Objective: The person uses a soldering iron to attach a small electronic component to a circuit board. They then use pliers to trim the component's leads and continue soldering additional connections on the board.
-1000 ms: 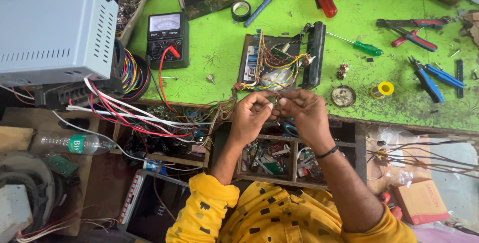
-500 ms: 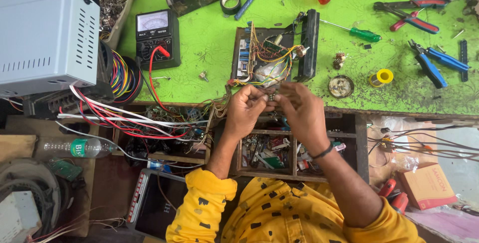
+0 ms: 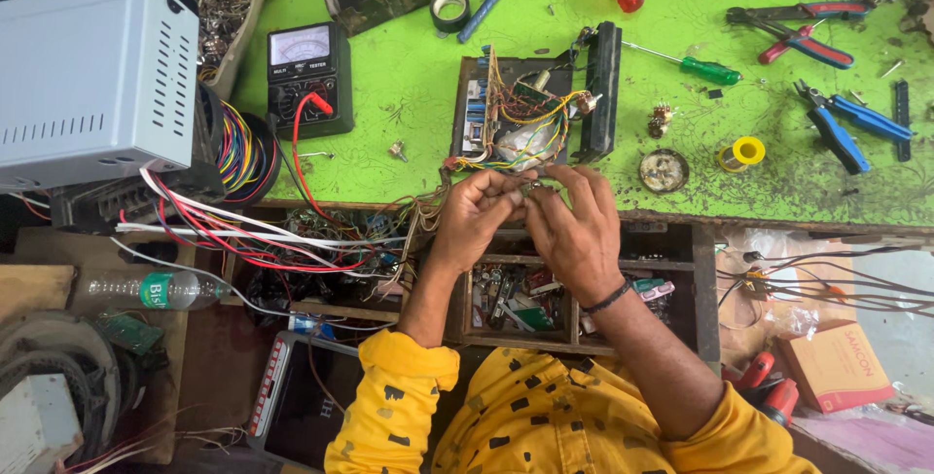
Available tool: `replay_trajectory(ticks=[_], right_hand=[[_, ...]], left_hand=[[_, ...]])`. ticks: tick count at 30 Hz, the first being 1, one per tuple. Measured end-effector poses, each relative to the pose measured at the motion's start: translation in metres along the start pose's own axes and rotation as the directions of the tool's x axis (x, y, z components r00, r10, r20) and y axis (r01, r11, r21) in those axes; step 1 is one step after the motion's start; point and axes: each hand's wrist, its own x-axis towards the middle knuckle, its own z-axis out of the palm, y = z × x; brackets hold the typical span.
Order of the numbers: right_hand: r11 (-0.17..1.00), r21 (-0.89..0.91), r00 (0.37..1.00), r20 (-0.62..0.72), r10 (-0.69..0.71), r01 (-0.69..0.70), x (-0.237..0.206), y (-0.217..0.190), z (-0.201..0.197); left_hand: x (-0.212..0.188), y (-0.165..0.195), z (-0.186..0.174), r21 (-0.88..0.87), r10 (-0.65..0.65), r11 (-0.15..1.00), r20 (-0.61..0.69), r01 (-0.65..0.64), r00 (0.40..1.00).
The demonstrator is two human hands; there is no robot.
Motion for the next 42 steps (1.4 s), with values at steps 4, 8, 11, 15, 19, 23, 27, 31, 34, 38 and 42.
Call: replay_trajectory(ticks=[4, 8, 11, 15, 19, 23, 27, 31, 34, 38, 42], right_hand=[[0.998, 0.042, 0.999, -0.002, 0.039, -0.039, -0.002, 0.0, 0.004], [0.986, 0.118, 0.993, -0.001, 0.117, -0.116, -0.008, 0.005, 0.005], [0.952, 0.214, 0.976, 0.033, 0.216, -0.218, -0.014, 0.015, 0.001], [0.95, 0.186, 0.962, 0.164, 0.22, -0.249, -0.017, 0.026, -0.001], [0.938, 0.201, 0.955, 0.151, 0.256, -0.283, -0.016, 0.026, 0.005], [0.92, 0.191, 0.933, 0.185, 0.307, -0.341, -0.016, 0.023, 0.007], [0.927, 0.185, 0.939, 0.176, 0.294, -0.325, -0.014, 0.023, 0.005], [0.929, 0.173, 0.936, 0.19, 0.295, -0.328, -0.009, 0.022, 0.004], [0.94, 0.234, 0.966, 0.132, 0.221, -0.247, -0.015, 0.024, -0.003], [0.824, 0.272, 0.867, 0.17, 0.468, -0.498, -0.057, 0.043, -0.044], [0.675, 0.513, 0.727, -0.135, 0.673, -0.53, -0.109, 0.094, -0.128]], left_hand=[[-0.001, -0.002, -0.003, 0.044, 0.049, 0.998, 0.032, -0.051, 0.998], [0.001, -0.003, -0.005, 0.004, 0.007, 1.0, 0.012, -0.007, 1.0], [0.003, 0.0, -0.007, -0.084, -0.035, 0.996, 0.016, 0.037, 0.999], [0.002, 0.004, -0.006, -0.059, -0.093, 0.994, -0.004, 0.093, 0.996], [0.001, 0.004, -0.005, -0.068, -0.055, 0.996, 0.026, 0.057, 0.998], [0.0, 0.001, -0.007, -0.035, -0.045, 0.998, 0.02, 0.045, 0.999], [0.0, -0.002, -0.008, -0.039, -0.049, 0.998, 0.01, 0.05, 0.999], [0.0, -0.003, -0.009, -0.013, -0.063, 0.998, -0.008, 0.063, 0.998], [-0.001, -0.002, -0.01, -0.006, -0.061, 0.998, 0.011, 0.061, 0.998], [-0.001, 0.001, -0.008, 0.005, -0.061, 0.998, 0.013, 0.061, 0.998], [-0.003, 0.002, -0.009, 0.023, -0.056, 0.998, -0.006, 0.057, 0.998]])
